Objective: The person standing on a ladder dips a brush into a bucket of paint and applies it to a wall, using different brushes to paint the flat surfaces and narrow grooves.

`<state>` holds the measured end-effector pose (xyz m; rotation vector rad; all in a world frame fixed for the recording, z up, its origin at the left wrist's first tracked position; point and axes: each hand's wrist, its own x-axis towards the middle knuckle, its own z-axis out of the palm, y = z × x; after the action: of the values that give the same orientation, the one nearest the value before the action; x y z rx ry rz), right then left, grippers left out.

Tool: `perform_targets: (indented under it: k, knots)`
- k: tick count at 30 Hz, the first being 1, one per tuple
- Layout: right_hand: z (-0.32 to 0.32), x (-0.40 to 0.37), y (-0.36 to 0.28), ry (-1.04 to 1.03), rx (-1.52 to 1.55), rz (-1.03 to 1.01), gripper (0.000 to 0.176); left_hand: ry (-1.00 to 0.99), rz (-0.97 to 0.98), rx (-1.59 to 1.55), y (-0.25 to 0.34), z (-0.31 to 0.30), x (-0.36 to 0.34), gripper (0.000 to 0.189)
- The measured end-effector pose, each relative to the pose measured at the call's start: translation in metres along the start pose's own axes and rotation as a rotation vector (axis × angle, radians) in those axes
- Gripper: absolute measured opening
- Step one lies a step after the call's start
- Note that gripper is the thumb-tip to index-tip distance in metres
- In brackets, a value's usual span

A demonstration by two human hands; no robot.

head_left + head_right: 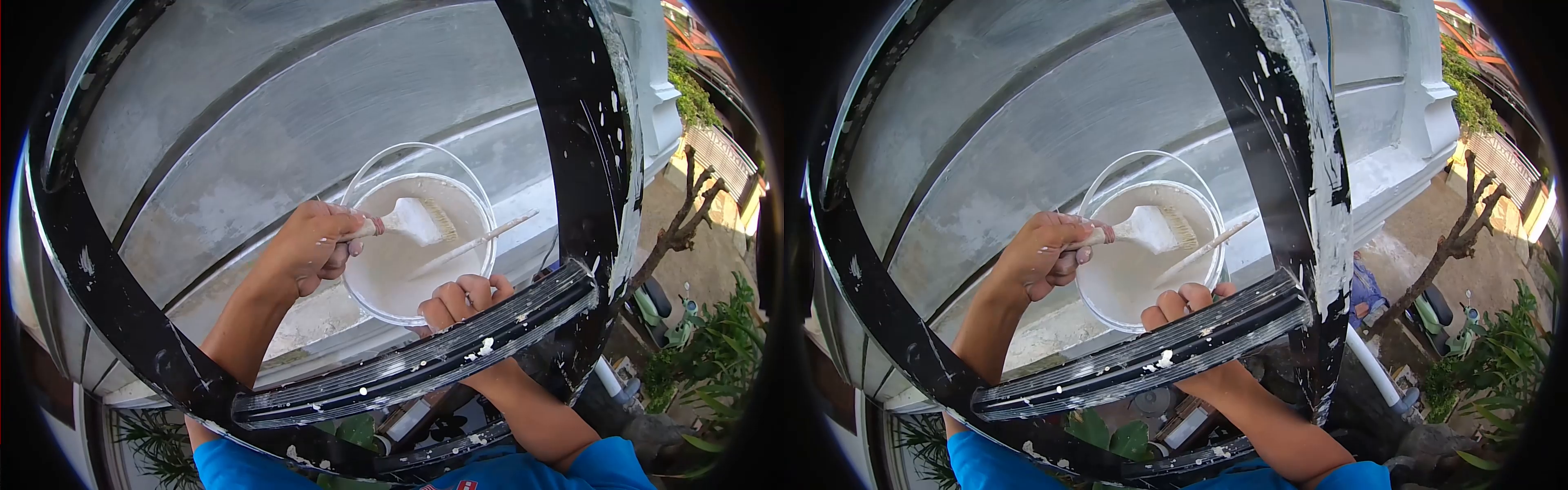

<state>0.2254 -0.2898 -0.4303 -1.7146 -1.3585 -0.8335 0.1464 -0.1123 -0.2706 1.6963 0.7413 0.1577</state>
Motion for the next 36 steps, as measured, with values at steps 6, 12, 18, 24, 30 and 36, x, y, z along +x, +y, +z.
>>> perform_targets:
  k: [6,12,18,24,30,36]
  knots:
    - [0.007,0.003,-0.001,0.086,-0.003,0.006,0.023,-0.004,-0.01,-0.382,-0.016,0.009,0.001,0.03]
    - [0.003,-0.001,0.0,-0.011,-0.003,0.008,0.027,0.059,0.006,-0.46,-0.008,0.004,-0.008,0.034]
    - [0.01,0.004,0.003,0.108,-0.005,-0.016,0.023,-0.076,0.219,-0.147,-0.025,-0.027,-0.025,0.031]
    - [0.003,0.004,0.001,0.01,-0.021,-0.024,0.031,0.077,0.578,0.479,-0.04,-0.033,-0.041,0.031]
    - [0.009,0.007,0.001,0.12,-0.035,-0.036,0.025,0.257,0.998,1.103,-0.04,-0.043,-0.037,0.026]
    - [0.006,0.007,0.0,0.095,-0.027,-0.04,0.027,0.346,0.989,1.316,-0.044,-0.034,-0.045,0.023]
